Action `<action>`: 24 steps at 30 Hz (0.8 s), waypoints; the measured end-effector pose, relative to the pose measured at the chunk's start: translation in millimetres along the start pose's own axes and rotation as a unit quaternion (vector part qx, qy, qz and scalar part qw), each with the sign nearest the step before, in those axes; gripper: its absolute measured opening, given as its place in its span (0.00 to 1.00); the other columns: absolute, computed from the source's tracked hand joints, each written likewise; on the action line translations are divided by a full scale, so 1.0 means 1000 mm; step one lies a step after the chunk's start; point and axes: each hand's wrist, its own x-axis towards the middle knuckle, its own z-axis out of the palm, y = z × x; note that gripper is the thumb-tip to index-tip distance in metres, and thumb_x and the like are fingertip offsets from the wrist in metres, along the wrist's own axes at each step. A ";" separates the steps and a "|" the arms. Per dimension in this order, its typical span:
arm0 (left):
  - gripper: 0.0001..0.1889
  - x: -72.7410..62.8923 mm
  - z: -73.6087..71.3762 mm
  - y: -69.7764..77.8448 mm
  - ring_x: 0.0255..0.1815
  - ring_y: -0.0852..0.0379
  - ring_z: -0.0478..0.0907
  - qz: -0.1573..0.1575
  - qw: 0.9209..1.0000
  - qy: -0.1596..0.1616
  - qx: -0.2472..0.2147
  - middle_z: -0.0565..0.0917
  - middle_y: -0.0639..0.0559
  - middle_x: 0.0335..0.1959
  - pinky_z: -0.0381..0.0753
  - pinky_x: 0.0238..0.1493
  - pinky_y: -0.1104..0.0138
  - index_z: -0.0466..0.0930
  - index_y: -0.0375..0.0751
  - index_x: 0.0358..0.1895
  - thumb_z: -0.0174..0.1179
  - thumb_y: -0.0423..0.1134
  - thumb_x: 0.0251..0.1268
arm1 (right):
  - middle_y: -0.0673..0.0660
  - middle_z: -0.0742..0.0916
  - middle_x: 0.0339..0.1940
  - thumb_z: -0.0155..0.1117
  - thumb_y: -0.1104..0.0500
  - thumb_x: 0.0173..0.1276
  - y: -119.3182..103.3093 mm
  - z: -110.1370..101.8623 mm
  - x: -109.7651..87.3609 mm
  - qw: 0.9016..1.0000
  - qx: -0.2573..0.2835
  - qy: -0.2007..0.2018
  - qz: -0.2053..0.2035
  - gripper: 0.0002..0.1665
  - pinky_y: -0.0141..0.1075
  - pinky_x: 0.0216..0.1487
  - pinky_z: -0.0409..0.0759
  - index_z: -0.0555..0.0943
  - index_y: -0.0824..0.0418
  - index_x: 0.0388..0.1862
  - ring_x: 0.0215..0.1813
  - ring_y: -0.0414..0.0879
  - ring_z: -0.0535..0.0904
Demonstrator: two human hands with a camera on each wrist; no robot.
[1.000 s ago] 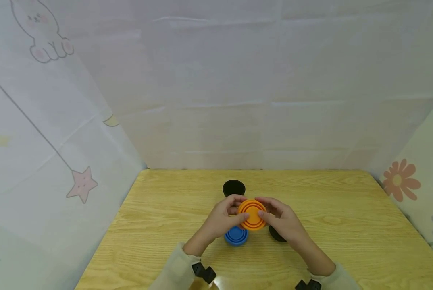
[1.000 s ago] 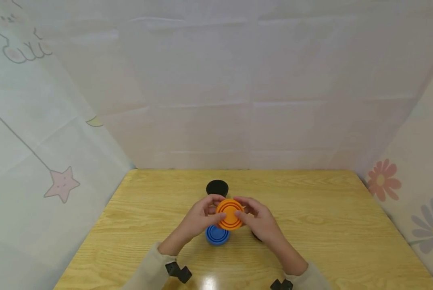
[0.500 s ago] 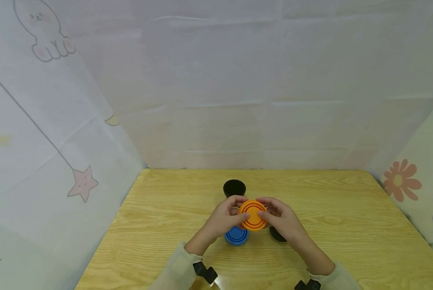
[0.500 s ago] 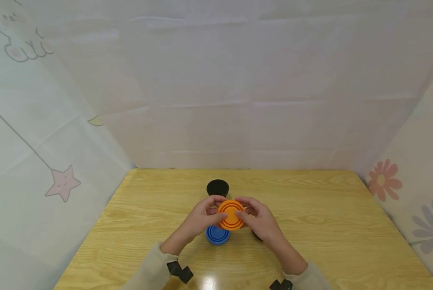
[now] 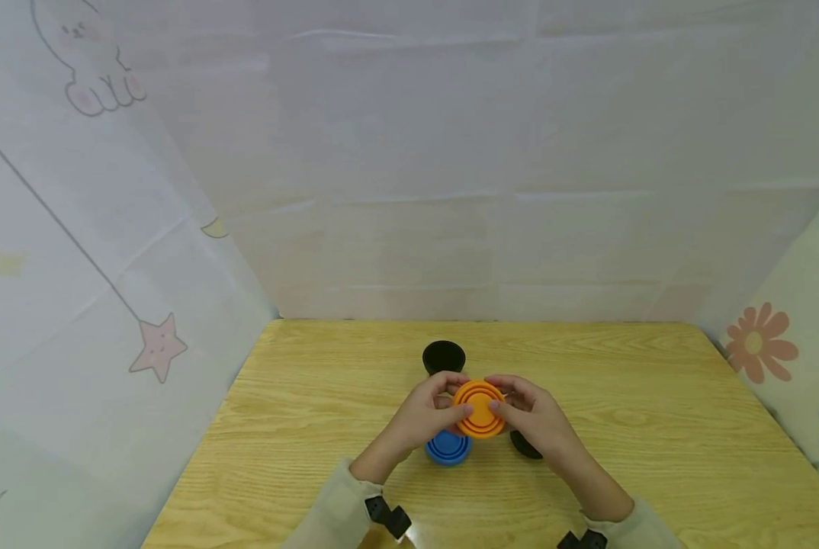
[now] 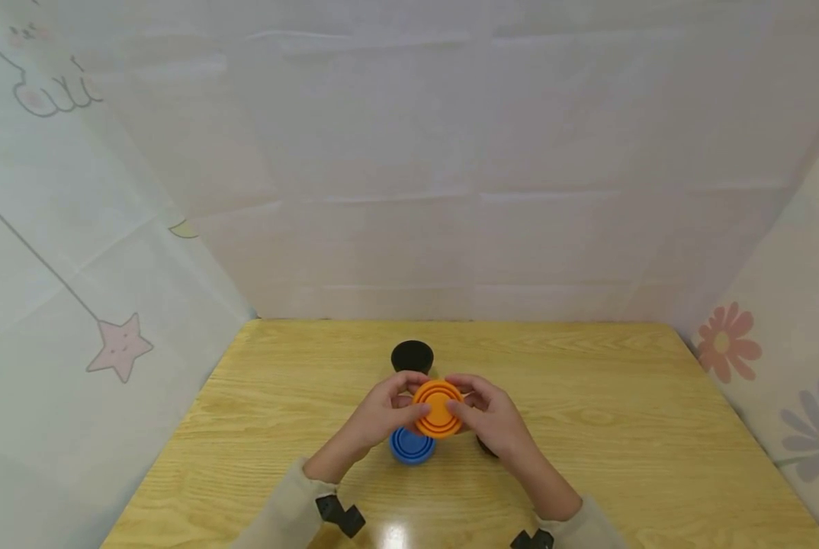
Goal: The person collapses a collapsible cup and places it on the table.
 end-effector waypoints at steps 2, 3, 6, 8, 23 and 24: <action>0.22 0.000 0.000 -0.001 0.38 0.54 0.85 -0.003 1.000 0.000 -0.002 0.79 0.46 0.49 0.88 0.37 0.64 0.72 0.37 0.64 0.64 0.37 0.71 | 0.65 0.85 0.52 0.67 0.53 0.73 0.001 0.000 0.000 1.000 0.002 -0.005 0.002 0.32 0.37 0.42 0.87 0.72 0.65 0.70 0.44 0.49 0.84; 0.22 0.000 0.000 -0.001 0.38 0.54 0.85 -0.003 1.000 0.001 -0.002 0.79 0.46 0.49 0.88 0.37 0.63 0.72 0.38 0.64 0.64 0.37 0.71 | 0.65 0.85 0.51 0.67 0.53 0.73 0.001 -0.001 0.000 1.000 0.003 -0.007 0.004 0.32 0.38 0.42 0.87 0.72 0.65 0.70 0.44 0.49 0.84; 0.22 -0.001 0.000 -0.001 0.39 0.54 0.84 -0.006 1.000 0.002 -0.002 0.79 0.46 0.49 0.88 0.37 0.63 0.72 0.38 0.65 0.65 0.37 0.71 | 0.65 0.84 0.51 0.67 0.52 0.73 0.002 -0.001 0.000 1.000 0.008 -0.014 0.009 0.32 0.39 0.43 0.88 0.72 0.65 0.70 0.45 0.50 0.85; 0.22 -0.001 0.000 -0.002 0.39 0.54 0.84 -0.007 1.000 0.003 -0.001 0.79 0.46 0.49 0.88 0.37 0.62 0.73 0.39 0.65 0.65 0.37 0.71 | 0.65 0.83 0.52 0.68 0.52 0.72 0.003 -0.002 0.001 1.000 0.013 -0.018 0.013 0.33 0.40 0.44 0.88 0.72 0.65 0.70 0.46 0.51 0.84; 0.22 0.000 0.001 -0.002 0.41 0.51 0.85 -0.012 1.000 0.004 0.007 0.78 0.45 0.49 0.89 0.39 0.59 0.73 0.41 0.65 0.65 0.38 0.70 | 0.65 0.82 0.54 0.67 0.53 0.73 0.001 -0.003 0.000 0.999 0.020 -0.027 0.019 0.32 0.43 0.45 0.88 0.71 0.64 0.70 0.47 0.51 0.85; 0.22 -0.001 0.001 -0.002 0.41 0.51 0.85 -0.011 1.000 0.004 0.007 0.78 0.45 0.49 0.89 0.39 0.59 0.73 0.41 0.65 0.65 0.38 0.70 | 0.65 0.82 0.54 0.67 0.53 0.73 0.001 -0.003 0.000 0.999 0.020 -0.028 0.020 0.32 0.44 0.45 0.88 0.71 0.64 0.70 0.47 0.51 0.85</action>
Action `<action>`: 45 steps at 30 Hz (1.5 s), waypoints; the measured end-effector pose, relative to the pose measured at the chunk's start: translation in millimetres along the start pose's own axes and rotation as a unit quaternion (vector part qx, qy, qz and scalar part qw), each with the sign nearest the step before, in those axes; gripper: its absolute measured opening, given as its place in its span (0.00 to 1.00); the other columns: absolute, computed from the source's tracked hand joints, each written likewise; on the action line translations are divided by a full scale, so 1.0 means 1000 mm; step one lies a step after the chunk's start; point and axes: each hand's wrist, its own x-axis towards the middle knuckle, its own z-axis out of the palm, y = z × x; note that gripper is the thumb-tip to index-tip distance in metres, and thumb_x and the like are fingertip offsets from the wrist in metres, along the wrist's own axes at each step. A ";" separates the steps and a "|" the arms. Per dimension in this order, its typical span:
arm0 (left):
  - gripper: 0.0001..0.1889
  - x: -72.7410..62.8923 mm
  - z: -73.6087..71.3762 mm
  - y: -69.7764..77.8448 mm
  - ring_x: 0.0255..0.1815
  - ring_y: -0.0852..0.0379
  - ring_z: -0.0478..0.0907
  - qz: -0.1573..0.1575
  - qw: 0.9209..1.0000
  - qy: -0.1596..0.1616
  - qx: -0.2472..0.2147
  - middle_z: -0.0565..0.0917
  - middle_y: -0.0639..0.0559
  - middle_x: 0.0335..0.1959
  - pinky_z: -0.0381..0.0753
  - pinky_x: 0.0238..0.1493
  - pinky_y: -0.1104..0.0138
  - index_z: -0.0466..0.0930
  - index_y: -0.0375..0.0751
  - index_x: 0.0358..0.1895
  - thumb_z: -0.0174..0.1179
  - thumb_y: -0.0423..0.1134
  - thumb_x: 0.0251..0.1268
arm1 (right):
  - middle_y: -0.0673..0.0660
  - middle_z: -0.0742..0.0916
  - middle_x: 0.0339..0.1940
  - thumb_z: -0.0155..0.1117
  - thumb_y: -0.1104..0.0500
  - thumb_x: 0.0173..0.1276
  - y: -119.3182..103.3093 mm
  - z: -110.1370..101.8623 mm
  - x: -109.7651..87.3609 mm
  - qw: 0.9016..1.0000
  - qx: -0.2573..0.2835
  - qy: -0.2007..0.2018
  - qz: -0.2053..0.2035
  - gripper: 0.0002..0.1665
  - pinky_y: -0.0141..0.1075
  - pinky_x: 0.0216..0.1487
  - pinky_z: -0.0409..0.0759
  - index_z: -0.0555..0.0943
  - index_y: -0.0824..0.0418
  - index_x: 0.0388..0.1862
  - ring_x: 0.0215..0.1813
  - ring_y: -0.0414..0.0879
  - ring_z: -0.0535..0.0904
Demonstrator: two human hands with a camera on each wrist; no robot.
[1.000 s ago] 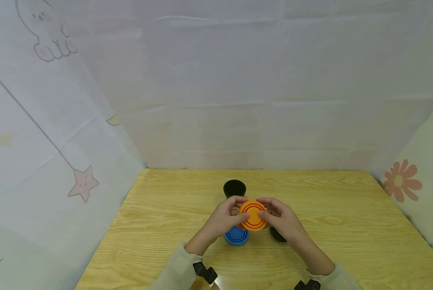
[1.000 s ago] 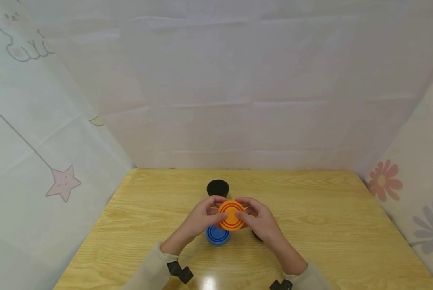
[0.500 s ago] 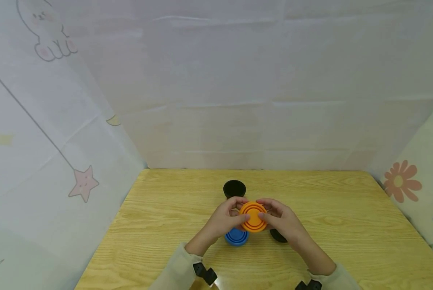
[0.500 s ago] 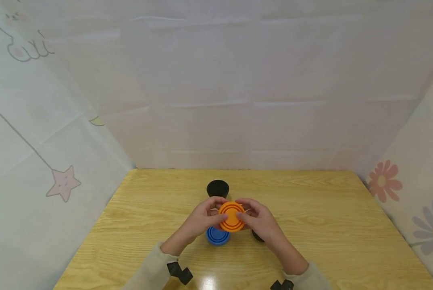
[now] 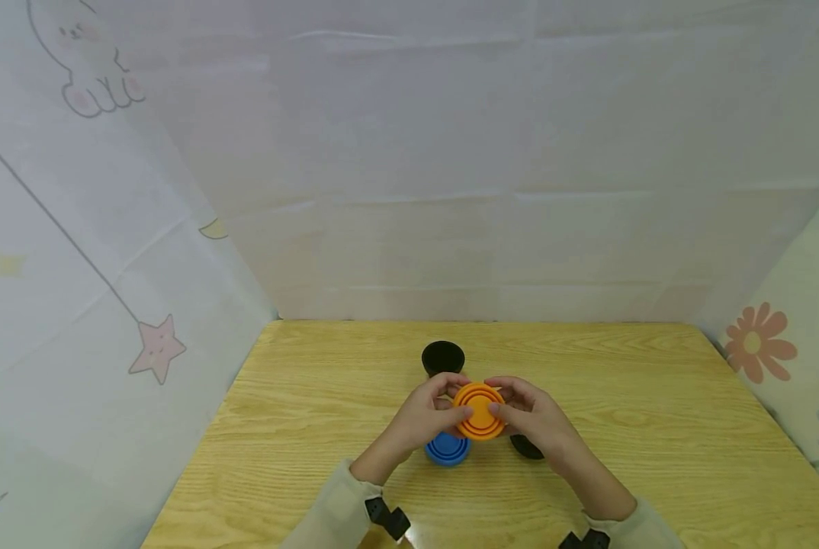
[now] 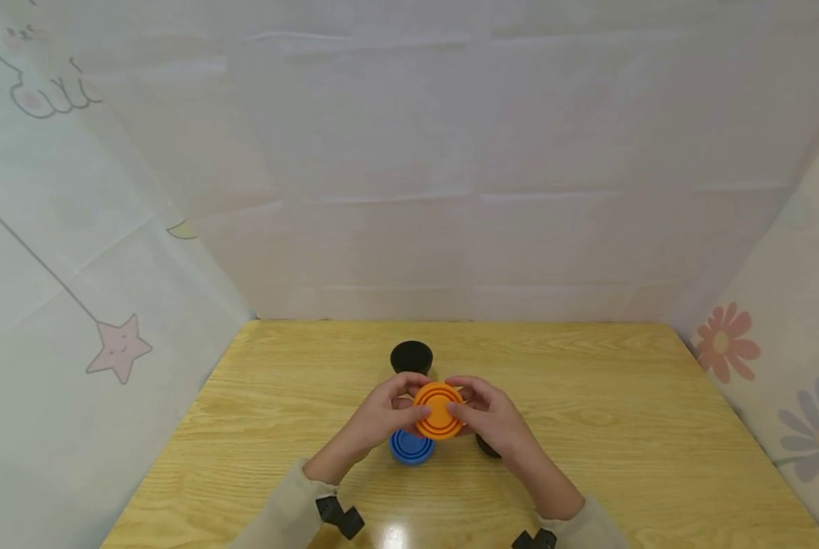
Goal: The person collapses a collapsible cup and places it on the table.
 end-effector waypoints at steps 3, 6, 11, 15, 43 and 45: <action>0.22 0.000 0.000 0.000 0.41 0.51 0.85 0.006 1.000 -0.001 0.003 0.78 0.44 0.50 0.89 0.40 0.58 0.73 0.41 0.65 0.65 0.38 0.71 | 0.65 0.82 0.55 0.65 0.51 0.75 0.000 -0.001 0.000 1.000 0.003 0.006 0.007 0.32 0.44 0.47 0.87 0.71 0.64 0.70 0.49 0.52 0.84; 0.22 0.000 -0.002 0.000 0.42 0.53 0.84 0.024 1.000 0.001 0.019 0.78 0.44 0.51 0.88 0.41 0.61 0.73 0.42 0.64 0.65 0.39 0.71 | 0.63 0.82 0.56 0.61 0.46 0.76 0.001 -0.002 0.000 0.999 0.012 0.024 0.022 0.32 0.46 0.49 0.87 0.73 0.64 0.69 0.51 0.52 0.83; 0.19 0.000 -0.003 0.000 0.46 0.53 0.81 0.064 0.995 0.018 0.075 0.81 0.46 0.52 0.85 0.44 0.68 0.75 0.46 0.62 0.65 0.38 0.71 | 0.63 0.82 0.56 0.55 0.40 0.78 0.004 -0.005 0.001 0.997 0.042 0.040 0.042 0.34 0.47 0.51 0.87 0.74 0.65 0.67 0.53 0.56 0.82; 0.17 -0.001 -0.001 0.000 0.48 0.53 0.80 0.091 0.991 0.027 0.091 0.83 0.47 0.52 0.84 0.47 0.70 0.77 0.47 0.59 0.65 0.36 0.70 | 0.61 0.83 0.54 0.53 0.40 0.79 0.005 -0.007 0.000 0.996 0.061 0.038 0.061 0.34 0.47 0.52 0.86 0.74 0.67 0.67 0.52 0.56 0.82; 0.12 0.003 0.009 -0.014 0.65 0.47 0.76 0.278 0.929 0.042 0.240 0.78 0.49 0.53 0.80 0.63 0.61 0.85 0.46 0.41 0.65 0.23 0.64 | 0.57 0.85 0.52 0.44 0.50 0.85 0.005 -0.015 0.001 0.978 0.174 -0.070 0.087 0.31 0.37 0.48 0.87 0.62 0.70 0.74 0.47 0.46 0.87; 0.12 0.003 0.009 -0.014 0.67 0.46 0.74 0.283 0.926 0.039 0.247 0.77 0.48 0.55 0.79 0.64 0.61 0.85 0.45 0.40 0.65 0.23 0.63 | 0.57 0.86 0.53 0.45 0.53 0.85 0.004 -0.015 0.001 0.977 0.186 -0.070 0.084 0.29 0.37 0.47 0.87 0.60 0.70 0.75 0.47 0.46 0.87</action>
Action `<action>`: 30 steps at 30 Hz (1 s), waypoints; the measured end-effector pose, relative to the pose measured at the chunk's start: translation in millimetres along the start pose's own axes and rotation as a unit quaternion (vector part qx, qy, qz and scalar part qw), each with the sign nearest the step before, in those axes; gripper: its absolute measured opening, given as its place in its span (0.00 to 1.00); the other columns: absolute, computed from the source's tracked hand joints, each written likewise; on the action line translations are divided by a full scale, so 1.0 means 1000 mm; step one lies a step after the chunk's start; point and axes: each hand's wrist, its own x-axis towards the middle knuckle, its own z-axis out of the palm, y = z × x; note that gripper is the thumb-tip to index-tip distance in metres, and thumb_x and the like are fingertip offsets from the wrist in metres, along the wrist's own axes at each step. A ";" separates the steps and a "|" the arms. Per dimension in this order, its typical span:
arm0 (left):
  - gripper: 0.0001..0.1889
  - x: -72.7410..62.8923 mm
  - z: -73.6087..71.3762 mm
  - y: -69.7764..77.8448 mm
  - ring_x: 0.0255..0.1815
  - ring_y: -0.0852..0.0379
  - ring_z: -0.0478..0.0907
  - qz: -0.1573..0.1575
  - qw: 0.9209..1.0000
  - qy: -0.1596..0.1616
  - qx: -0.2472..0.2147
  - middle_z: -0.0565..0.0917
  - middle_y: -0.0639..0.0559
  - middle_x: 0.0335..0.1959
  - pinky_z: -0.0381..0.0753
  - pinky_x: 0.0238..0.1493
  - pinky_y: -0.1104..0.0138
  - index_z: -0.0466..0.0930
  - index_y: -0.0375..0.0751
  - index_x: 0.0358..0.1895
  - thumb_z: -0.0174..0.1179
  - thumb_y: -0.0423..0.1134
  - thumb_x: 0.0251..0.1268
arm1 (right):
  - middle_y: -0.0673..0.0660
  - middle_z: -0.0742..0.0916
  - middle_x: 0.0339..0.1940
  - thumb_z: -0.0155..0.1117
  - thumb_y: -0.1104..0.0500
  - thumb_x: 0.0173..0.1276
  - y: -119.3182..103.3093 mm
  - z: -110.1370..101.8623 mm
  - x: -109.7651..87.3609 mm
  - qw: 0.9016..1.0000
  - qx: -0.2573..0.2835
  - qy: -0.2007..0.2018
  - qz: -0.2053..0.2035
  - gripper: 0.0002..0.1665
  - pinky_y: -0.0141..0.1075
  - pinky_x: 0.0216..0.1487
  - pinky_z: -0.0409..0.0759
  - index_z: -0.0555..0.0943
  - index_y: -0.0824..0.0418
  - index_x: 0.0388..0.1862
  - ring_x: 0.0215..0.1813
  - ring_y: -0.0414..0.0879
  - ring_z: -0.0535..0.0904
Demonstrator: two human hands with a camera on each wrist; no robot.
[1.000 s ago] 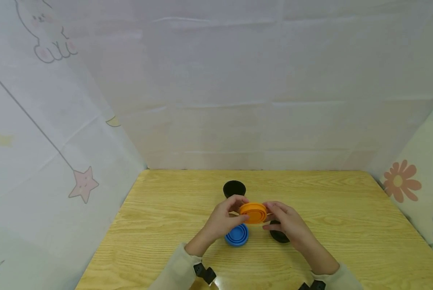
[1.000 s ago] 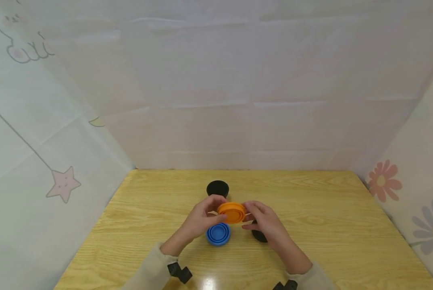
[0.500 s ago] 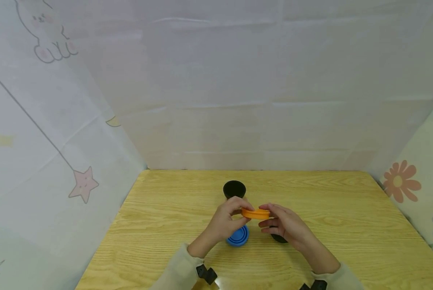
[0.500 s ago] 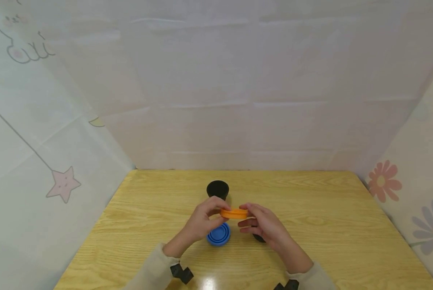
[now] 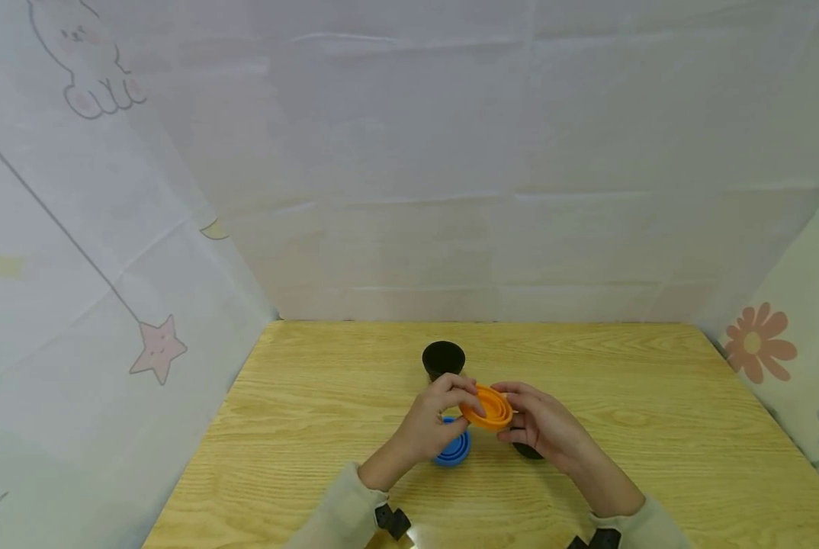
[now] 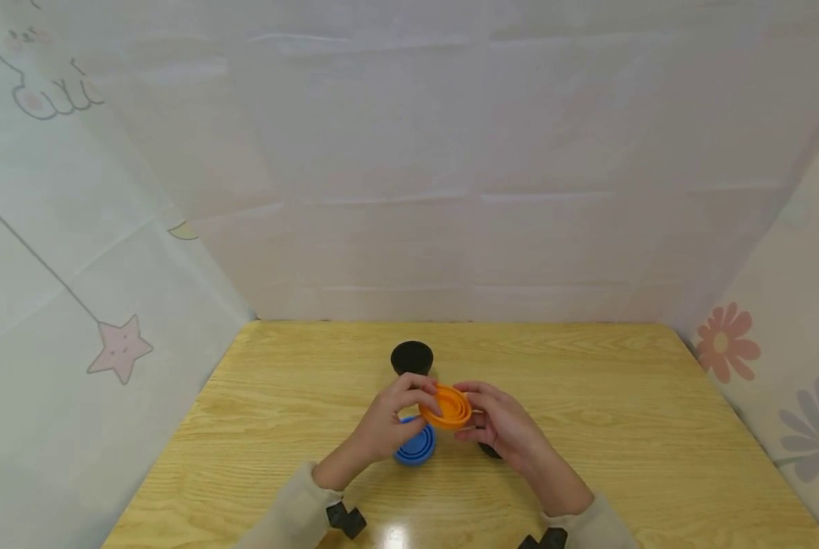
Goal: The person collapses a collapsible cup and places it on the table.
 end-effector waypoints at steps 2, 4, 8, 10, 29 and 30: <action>0.11 0.000 0.000 0.001 0.69 0.45 0.72 0.002 1.000 -0.003 0.008 0.77 0.47 0.57 0.78 0.65 0.60 0.85 0.45 0.40 0.65 0.23 0.63 | 0.58 0.86 0.52 0.46 0.56 0.84 0.000 0.000 0.000 1.000 0.008 0.001 -0.002 0.28 0.36 0.47 0.87 0.60 0.69 0.75 0.47 0.46 0.88; 0.10 0.000 0.000 0.001 0.69 0.44 0.72 0.001 1.000 -0.009 0.015 0.76 0.46 0.60 0.79 0.64 0.60 0.85 0.45 0.40 0.66 0.24 0.63 | 0.57 0.87 0.52 0.47 0.57 0.84 0.000 -0.001 0.000 1.000 0.013 0.003 -0.003 0.27 0.36 0.46 0.87 0.61 0.68 0.74 0.46 0.46 0.88; 0.14 0.000 -0.002 0.002 0.68 0.46 0.71 -0.010 0.999 -0.028 0.021 0.73 0.45 0.65 0.79 0.64 0.58 0.83 0.45 0.48 0.65 0.24 0.63 | 0.57 0.86 0.51 0.48 0.57 0.83 0.000 -0.002 0.000 1.000 0.012 0.009 -0.007 0.27 0.38 0.47 0.87 0.62 0.67 0.74 0.45 0.46 0.87; 0.18 0.000 -0.004 0.002 0.67 0.46 0.71 -0.024 0.999 -0.040 0.008 0.70 0.44 0.67 0.79 0.64 0.57 0.79 0.44 0.55 0.64 0.24 0.64 | 0.57 0.86 0.52 0.49 0.57 0.83 0.000 -0.003 0.000 1.000 0.009 0.013 -0.012 0.26 0.39 0.47 0.87 0.62 0.67 0.73 0.45 0.47 0.87; 0.27 0.007 0.002 0.003 0.54 0.45 0.82 -0.320 0.879 -0.006 -0.353 0.76 0.39 0.61 0.81 0.57 0.42 0.62 0.39 0.74 0.55 0.44 0.78 | 0.54 0.83 0.57 0.52 0.56 0.81 -0.001 -0.011 0.001 0.997 -0.030 0.058 -0.037 0.22 0.44 0.49 0.86 0.69 0.64 0.68 0.50 0.49 0.84; 0.27 0.007 0.003 0.003 0.53 0.45 0.82 -0.328 0.872 -0.004 -0.362 0.77 0.39 0.59 0.80 0.57 0.41 0.62 0.38 0.73 0.55 0.44 0.78 | 0.54 0.83 0.57 0.52 0.56 0.81 0.000 -0.012 0.001 0.997 -0.032 0.059 -0.038 0.22 0.45 0.49 0.86 0.69 0.64 0.68 0.51 0.49 0.84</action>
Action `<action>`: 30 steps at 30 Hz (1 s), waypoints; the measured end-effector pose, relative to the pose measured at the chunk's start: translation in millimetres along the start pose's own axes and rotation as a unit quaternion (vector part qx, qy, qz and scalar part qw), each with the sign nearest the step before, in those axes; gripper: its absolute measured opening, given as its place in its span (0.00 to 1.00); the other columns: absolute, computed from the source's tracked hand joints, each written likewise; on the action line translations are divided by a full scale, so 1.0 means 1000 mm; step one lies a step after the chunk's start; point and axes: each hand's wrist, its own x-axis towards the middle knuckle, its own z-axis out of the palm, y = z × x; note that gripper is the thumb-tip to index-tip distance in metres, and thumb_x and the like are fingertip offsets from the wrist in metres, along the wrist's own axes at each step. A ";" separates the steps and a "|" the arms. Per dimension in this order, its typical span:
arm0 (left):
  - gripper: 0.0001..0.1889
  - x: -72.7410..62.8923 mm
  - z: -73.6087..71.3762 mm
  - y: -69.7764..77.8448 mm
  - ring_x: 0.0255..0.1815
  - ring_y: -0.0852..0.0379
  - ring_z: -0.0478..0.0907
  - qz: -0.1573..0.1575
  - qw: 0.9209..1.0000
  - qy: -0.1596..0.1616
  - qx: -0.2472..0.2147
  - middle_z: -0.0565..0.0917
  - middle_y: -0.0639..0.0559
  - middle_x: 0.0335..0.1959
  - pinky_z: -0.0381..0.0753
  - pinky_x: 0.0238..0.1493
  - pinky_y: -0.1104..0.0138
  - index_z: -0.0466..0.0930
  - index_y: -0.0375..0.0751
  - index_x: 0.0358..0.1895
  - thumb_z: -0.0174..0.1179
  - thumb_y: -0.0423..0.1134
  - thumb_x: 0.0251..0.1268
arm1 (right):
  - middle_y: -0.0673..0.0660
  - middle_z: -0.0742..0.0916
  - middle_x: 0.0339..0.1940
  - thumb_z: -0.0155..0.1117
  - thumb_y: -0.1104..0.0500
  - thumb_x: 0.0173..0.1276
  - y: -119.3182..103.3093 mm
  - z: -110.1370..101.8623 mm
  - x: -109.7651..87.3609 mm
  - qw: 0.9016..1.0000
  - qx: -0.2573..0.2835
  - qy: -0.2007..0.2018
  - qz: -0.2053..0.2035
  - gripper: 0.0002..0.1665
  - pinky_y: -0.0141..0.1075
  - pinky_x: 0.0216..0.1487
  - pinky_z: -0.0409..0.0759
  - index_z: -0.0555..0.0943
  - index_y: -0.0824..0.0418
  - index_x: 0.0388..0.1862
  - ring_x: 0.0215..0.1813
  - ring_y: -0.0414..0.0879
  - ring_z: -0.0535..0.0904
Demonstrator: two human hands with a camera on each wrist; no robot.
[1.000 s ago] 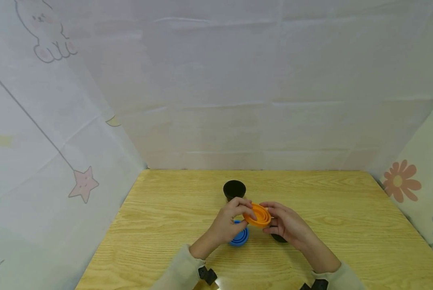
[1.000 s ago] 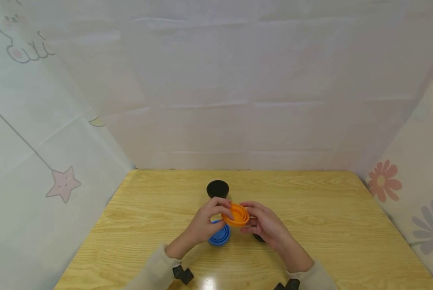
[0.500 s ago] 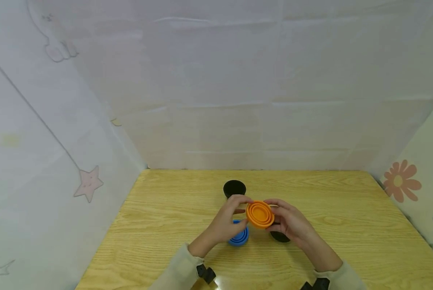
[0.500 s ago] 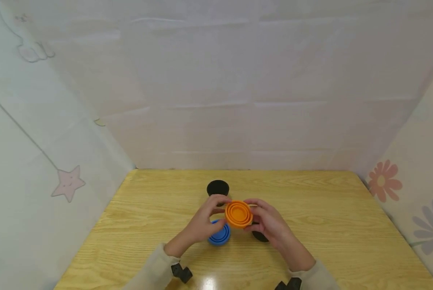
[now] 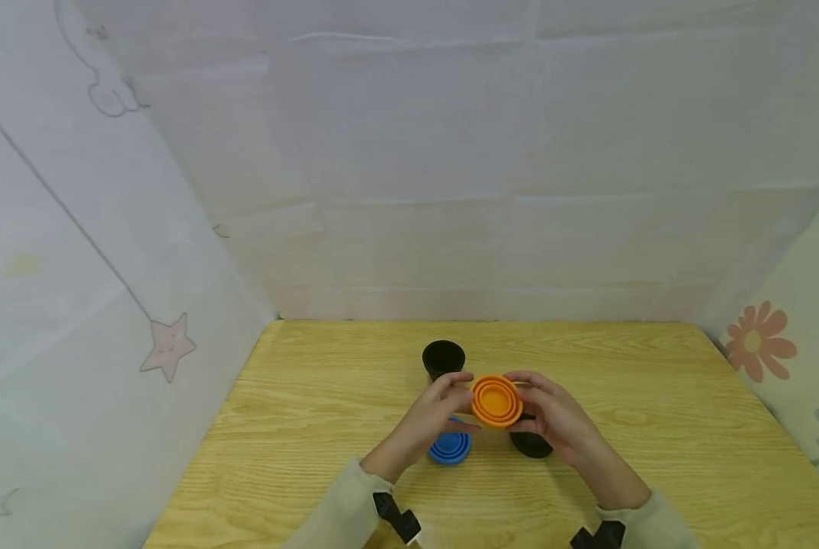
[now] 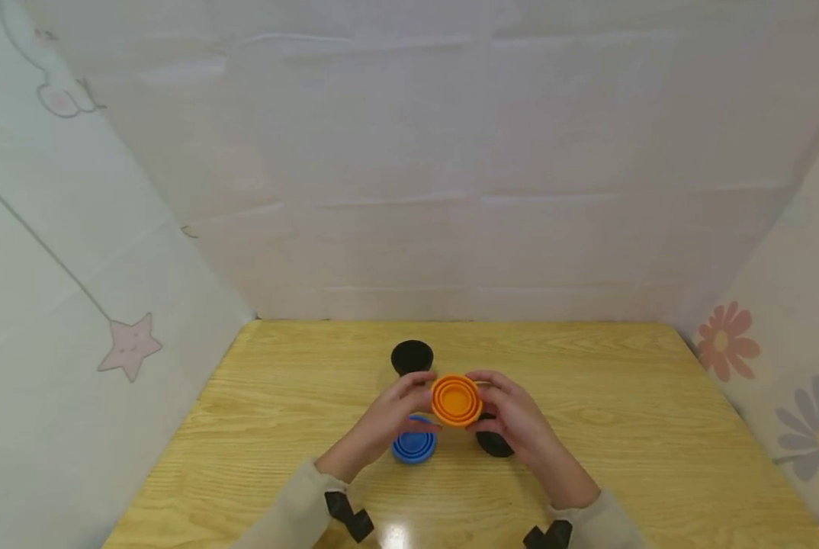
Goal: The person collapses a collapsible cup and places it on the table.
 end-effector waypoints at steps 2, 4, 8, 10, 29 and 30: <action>0.27 0.003 0.002 0.000 0.52 0.46 0.83 -0.012 1.000 -0.001 -0.019 0.79 0.39 0.57 0.78 0.59 0.39 0.63 0.36 0.73 0.54 0.43 0.78 | 0.54 0.83 0.57 0.52 0.56 0.81 0.000 -0.001 0.000 1.000 -0.005 0.004 -0.001 0.22 0.46 0.50 0.86 0.69 0.64 0.68 0.51 0.49 0.84; 0.26 0.006 0.003 0.001 0.51 0.47 0.83 -0.018 0.999 -0.002 -0.029 0.79 0.38 0.57 0.76 0.59 0.37 0.63 0.34 0.72 0.54 0.41 0.78 | 0.55 0.82 0.57 0.51 0.56 0.81 0.000 -0.002 0.001 1.000 -0.007 0.009 0.000 0.22 0.46 0.51 0.86 0.69 0.64 0.68 0.51 0.49 0.84; 0.25 0.012 0.006 0.001 0.51 0.50 0.82 -0.016 0.999 -0.005 -0.037 0.77 0.37 0.59 0.78 0.60 0.40 0.65 0.32 0.71 0.54 0.38 0.77 | 0.56 0.83 0.57 0.51 0.57 0.81 0.001 -0.003 0.003 1.000 -0.014 0.028 0.000 0.22 0.47 0.50 0.86 0.69 0.65 0.69 0.51 0.50 0.84; 0.24 0.016 0.007 0.000 0.51 0.51 0.82 -0.016 0.999 0.002 -0.043 0.78 0.38 0.59 0.81 0.58 0.44 0.67 0.32 0.70 0.54 0.38 0.77 | 0.56 0.83 0.57 0.51 0.58 0.81 0.002 -0.004 0.004 0.999 -0.023 0.041 -0.001 0.22 0.46 0.50 0.87 0.69 0.65 0.69 0.51 0.50 0.84; 0.21 0.058 0.014 -0.006 0.47 0.50 0.85 -0.060 0.992 0.031 -0.104 0.83 0.41 0.53 0.77 0.63 0.44 0.74 0.40 0.67 0.58 0.39 0.74 | 0.50 0.83 0.53 0.49 0.58 0.82 -0.004 -0.028 0.020 0.996 -0.025 0.089 -0.013 0.22 0.47 0.51 0.87 0.70 0.64 0.69 0.49 0.46 0.84; 0.21 0.061 0.014 -0.006 0.46 0.50 0.85 -0.063 0.992 0.034 -0.105 0.83 0.41 0.53 0.78 0.62 0.45 0.74 0.41 0.67 0.58 0.39 0.74 | 0.50 0.83 0.53 0.49 0.57 0.82 -0.004 -0.030 0.020 0.996 -0.024 0.086 -0.014 0.22 0.47 0.52 0.86 0.69 0.65 0.70 0.50 0.45 0.84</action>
